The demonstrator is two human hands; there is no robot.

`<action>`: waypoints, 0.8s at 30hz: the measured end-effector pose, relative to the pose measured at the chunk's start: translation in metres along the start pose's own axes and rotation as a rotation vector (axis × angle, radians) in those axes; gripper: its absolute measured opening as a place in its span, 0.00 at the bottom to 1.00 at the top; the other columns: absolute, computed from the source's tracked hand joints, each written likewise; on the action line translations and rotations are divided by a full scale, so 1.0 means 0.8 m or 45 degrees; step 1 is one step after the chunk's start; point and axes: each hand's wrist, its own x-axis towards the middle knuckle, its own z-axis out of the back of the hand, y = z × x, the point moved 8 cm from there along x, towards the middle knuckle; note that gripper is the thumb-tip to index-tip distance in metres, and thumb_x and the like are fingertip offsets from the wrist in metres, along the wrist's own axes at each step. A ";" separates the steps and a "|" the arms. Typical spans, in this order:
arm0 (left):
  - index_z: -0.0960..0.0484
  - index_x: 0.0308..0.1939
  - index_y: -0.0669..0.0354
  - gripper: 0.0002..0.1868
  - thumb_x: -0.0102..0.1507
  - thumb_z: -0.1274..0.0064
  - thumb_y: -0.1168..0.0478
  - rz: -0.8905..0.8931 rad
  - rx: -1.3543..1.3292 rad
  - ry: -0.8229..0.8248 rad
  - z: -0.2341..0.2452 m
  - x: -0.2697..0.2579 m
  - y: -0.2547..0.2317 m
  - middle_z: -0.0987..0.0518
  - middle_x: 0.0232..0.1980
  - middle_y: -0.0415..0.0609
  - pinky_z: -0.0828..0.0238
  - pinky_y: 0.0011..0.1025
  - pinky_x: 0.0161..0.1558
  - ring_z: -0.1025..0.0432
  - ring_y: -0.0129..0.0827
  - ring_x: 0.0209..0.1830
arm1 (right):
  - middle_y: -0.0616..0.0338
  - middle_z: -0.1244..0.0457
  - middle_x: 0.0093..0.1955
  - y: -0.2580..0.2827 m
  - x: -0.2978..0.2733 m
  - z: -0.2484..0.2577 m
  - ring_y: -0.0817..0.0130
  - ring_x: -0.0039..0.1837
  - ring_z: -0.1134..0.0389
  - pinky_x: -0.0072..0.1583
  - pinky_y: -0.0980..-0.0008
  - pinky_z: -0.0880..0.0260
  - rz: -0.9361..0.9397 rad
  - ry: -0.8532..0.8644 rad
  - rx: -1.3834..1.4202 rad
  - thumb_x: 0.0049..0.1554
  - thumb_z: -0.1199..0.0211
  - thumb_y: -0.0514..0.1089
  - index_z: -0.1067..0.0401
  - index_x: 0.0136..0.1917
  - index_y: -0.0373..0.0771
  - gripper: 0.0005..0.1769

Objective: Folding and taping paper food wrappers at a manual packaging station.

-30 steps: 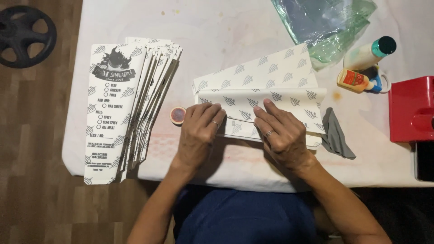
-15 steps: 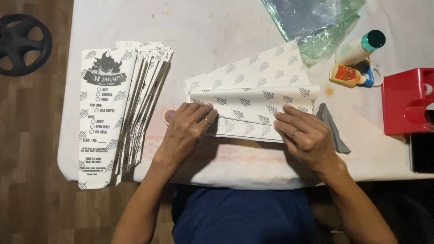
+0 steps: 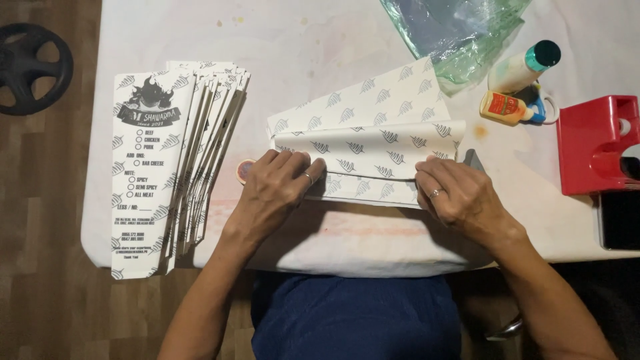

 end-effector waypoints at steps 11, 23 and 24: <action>0.14 0.35 0.61 0.01 0.62 0.40 0.67 -0.146 -0.078 -0.133 -0.036 -0.009 -0.023 0.23 0.39 0.56 0.25 0.41 0.46 0.24 0.46 0.39 | 0.54 0.31 0.47 0.004 -0.010 0.031 0.53 0.51 0.27 0.49 0.60 0.24 -0.110 0.011 0.244 0.61 0.39 0.37 0.23 0.47 0.37 0.05; 0.20 0.42 0.66 0.09 0.62 0.50 0.80 -0.214 0.077 -0.052 -0.027 0.003 -0.034 0.22 0.38 0.54 0.35 0.31 0.32 0.31 0.36 0.28 | 0.40 0.32 0.57 -0.008 -0.024 0.038 0.46 0.57 0.28 0.59 0.55 0.24 -0.110 0.085 0.609 0.58 0.35 0.29 0.27 0.55 0.24 0.11; 0.19 0.40 0.66 0.09 0.61 0.50 0.79 -0.215 0.083 -0.057 -0.030 0.003 -0.034 0.21 0.36 0.53 0.35 0.31 0.30 0.30 0.35 0.27 | 0.41 0.32 0.58 -0.009 -0.025 0.037 0.47 0.58 0.28 0.59 0.55 0.24 -0.117 0.102 0.604 0.58 0.35 0.29 0.27 0.56 0.25 0.12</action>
